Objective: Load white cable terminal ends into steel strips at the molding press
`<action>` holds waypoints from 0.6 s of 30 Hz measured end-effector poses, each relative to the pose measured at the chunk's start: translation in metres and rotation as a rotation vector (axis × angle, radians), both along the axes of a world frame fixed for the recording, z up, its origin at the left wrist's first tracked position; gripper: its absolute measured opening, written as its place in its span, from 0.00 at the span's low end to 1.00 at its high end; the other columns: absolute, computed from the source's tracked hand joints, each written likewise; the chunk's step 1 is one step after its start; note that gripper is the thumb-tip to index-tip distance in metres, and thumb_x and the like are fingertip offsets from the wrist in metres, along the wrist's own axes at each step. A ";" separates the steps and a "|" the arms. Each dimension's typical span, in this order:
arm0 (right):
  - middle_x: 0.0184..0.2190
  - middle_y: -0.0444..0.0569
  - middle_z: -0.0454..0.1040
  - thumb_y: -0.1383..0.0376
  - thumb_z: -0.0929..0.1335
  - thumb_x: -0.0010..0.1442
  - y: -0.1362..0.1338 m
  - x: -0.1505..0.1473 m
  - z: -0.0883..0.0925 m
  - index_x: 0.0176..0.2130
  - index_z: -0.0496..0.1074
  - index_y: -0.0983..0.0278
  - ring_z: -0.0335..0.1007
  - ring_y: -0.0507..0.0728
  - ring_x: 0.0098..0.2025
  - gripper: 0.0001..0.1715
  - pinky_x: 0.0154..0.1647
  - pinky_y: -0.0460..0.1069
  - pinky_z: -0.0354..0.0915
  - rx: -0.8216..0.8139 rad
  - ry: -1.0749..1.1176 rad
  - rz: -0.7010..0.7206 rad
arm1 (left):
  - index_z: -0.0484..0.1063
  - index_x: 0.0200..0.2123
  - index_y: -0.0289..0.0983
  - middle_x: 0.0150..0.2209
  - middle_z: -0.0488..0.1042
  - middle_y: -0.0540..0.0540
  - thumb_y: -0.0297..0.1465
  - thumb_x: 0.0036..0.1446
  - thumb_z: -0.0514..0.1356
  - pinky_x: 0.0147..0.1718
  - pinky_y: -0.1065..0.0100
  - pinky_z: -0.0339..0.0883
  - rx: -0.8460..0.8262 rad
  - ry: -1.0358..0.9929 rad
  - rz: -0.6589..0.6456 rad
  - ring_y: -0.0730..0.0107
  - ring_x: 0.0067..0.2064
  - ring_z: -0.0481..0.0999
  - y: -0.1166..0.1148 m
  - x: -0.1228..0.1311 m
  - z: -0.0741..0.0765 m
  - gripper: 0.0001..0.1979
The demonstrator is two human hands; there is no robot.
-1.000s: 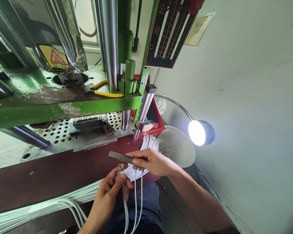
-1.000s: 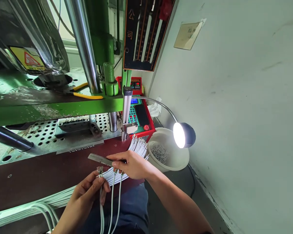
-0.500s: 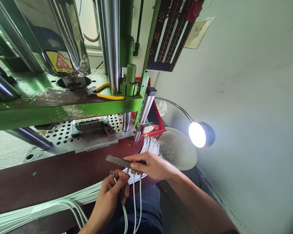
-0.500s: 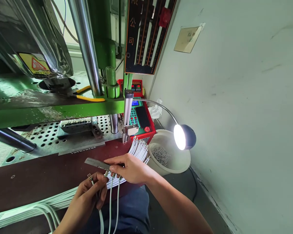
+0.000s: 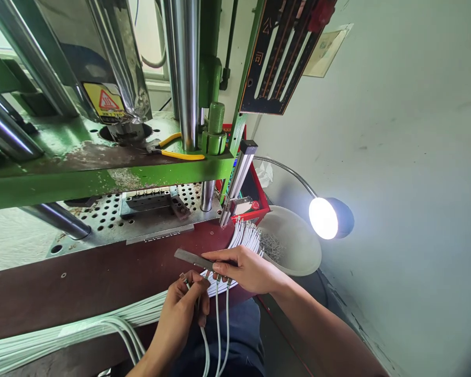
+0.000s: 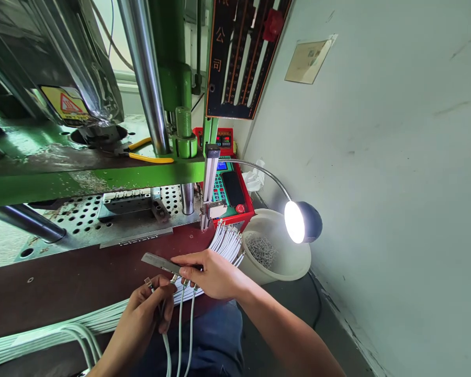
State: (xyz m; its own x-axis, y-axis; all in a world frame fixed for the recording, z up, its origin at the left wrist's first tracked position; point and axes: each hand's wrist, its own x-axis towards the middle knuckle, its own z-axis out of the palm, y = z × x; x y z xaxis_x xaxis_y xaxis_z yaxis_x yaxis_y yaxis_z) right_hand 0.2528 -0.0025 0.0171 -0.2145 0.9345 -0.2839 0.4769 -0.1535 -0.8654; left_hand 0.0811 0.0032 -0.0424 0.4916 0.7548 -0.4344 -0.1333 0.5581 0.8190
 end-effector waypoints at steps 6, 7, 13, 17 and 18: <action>0.44 0.48 0.78 0.62 0.64 0.64 -0.004 -0.003 -0.001 0.57 0.71 0.63 0.72 0.56 0.40 0.24 0.43 0.48 0.66 0.043 -0.073 -0.024 | 0.62 0.25 0.38 0.13 0.67 0.54 0.36 0.53 0.60 0.16 0.73 0.51 -0.002 -0.015 0.009 0.78 0.13 0.61 0.002 0.002 0.004 0.11; 0.45 0.48 0.78 0.62 0.64 0.64 -0.004 -0.002 -0.001 0.57 0.71 0.63 0.72 0.56 0.41 0.23 0.43 0.48 0.66 0.046 -0.067 -0.017 | 0.63 0.25 0.38 0.15 0.69 0.53 0.37 0.53 0.60 0.17 0.73 0.53 0.008 -0.025 -0.005 0.77 0.14 0.62 0.003 0.002 0.005 0.11; 0.34 0.46 0.78 0.64 0.65 0.63 0.000 0.013 -0.001 0.58 0.70 0.62 0.69 0.51 0.33 0.24 0.34 0.44 0.65 0.015 -0.015 0.019 | 0.72 0.31 0.37 0.28 0.75 0.50 0.38 0.50 0.66 0.35 0.68 0.68 -0.022 -0.172 0.040 0.70 0.30 0.74 0.003 -0.004 -0.001 0.12; 0.32 0.47 0.76 0.63 0.65 0.63 -0.001 0.019 0.000 0.59 0.70 0.65 0.68 0.50 0.31 0.25 0.33 0.44 0.64 0.005 0.005 -0.004 | 0.73 0.34 0.37 0.27 0.74 0.50 0.40 0.52 0.65 0.36 0.67 0.66 0.069 -0.117 0.051 0.69 0.29 0.72 0.004 -0.011 -0.006 0.13; 0.32 0.47 0.76 0.64 0.64 0.63 -0.001 0.019 0.000 0.59 0.70 0.65 0.67 0.50 0.31 0.25 0.32 0.44 0.64 0.005 0.014 -0.008 | 0.74 0.35 0.36 0.26 0.74 0.50 0.40 0.53 0.64 0.34 0.67 0.65 0.100 -0.087 0.031 0.71 0.27 0.71 0.004 -0.012 -0.006 0.13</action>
State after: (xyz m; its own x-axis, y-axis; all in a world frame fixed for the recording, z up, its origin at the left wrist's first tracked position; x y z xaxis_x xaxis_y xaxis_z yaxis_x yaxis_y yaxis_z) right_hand 0.2719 -0.0037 0.0174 -0.2110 0.9375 -0.2768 0.4639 -0.1532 -0.8726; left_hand 0.0693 0.0075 -0.0489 0.4994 0.8079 -0.3129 -0.2222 0.4685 0.8551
